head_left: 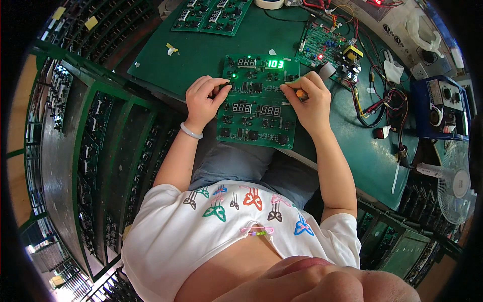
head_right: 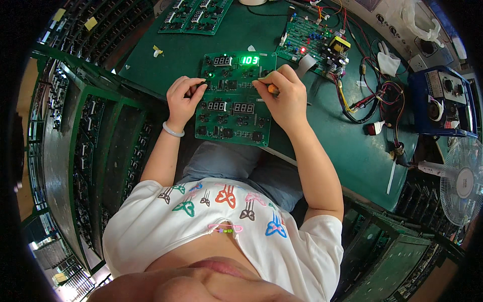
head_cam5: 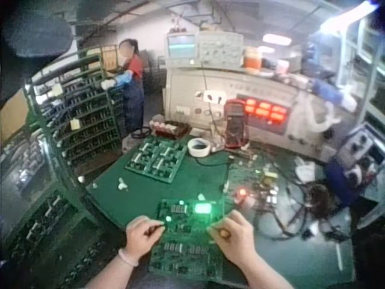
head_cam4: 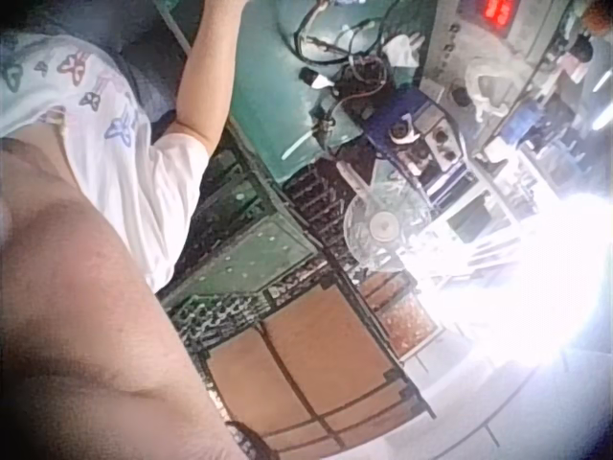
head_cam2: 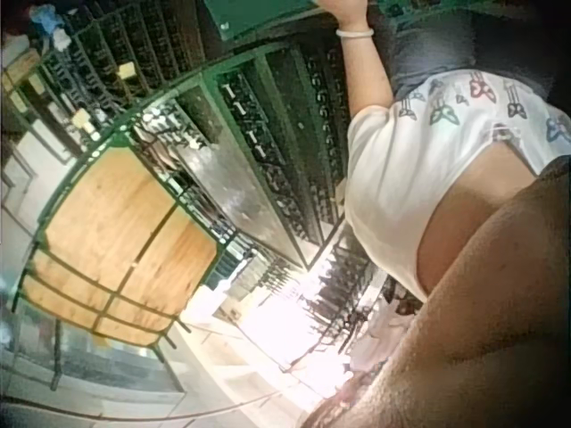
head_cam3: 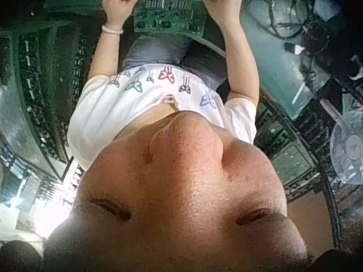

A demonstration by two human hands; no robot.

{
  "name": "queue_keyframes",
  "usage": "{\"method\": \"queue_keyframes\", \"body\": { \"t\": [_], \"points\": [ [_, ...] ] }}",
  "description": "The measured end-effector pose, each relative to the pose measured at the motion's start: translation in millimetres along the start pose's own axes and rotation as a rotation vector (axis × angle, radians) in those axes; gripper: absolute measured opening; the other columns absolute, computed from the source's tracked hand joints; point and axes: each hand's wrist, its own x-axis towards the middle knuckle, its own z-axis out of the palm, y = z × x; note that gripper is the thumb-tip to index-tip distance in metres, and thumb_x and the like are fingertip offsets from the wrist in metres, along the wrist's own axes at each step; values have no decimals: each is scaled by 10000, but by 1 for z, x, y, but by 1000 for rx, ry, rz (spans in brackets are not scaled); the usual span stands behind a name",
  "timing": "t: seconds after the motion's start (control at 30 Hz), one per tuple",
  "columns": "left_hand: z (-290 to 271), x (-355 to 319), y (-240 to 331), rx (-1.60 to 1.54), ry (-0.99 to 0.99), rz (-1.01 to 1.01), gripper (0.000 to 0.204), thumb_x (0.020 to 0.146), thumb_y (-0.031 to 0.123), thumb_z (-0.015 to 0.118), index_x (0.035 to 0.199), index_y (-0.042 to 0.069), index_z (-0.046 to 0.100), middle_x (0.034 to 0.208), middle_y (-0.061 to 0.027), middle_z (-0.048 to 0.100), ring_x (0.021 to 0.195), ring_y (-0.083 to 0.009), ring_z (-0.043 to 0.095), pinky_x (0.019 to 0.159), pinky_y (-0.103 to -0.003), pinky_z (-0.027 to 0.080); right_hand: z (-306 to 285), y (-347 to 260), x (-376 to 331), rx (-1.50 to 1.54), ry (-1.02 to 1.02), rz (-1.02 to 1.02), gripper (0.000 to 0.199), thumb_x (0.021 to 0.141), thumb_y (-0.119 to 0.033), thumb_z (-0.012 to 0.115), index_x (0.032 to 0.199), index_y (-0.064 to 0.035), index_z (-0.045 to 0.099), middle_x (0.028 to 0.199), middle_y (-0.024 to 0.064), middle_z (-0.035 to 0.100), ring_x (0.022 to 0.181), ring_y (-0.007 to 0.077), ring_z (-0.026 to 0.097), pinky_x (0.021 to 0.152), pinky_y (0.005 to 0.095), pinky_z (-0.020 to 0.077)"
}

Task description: Testing printed circuit boards using a test rig and digital displays.

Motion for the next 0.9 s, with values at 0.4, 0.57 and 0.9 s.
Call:
{"method": "queue_keyframes", "body": {
  "t": [0.4,0.57,0.9],
  "points": [
    [-1,-1,2,4,6,6,146,743,52,784,861,74,701,607,-18,495,523,-148,470,488,-287,373,5,-4,1,-17,50,22,268,722,-87,847,699,-8,593,708,39,464,577,145,462,516,284,381],
    [-1,0,1,-24,2,26,134,768,10,764,873,39,686,626,-24,495,536,-134,444,486,-273,336,8,-5,4,-47,72,46,354,700,-115,855,656,-19,517,701,50,459,565,186,474,503,321,392],
    [-1,4,3,12,7,26,133,750,55,777,844,67,684,601,-37,472,529,-190,471,497,-324,374,8,-7,6,-96,93,51,408,695,-164,854,644,-37,470,701,72,454,572,269,478,519,385,405]
  ]
}}
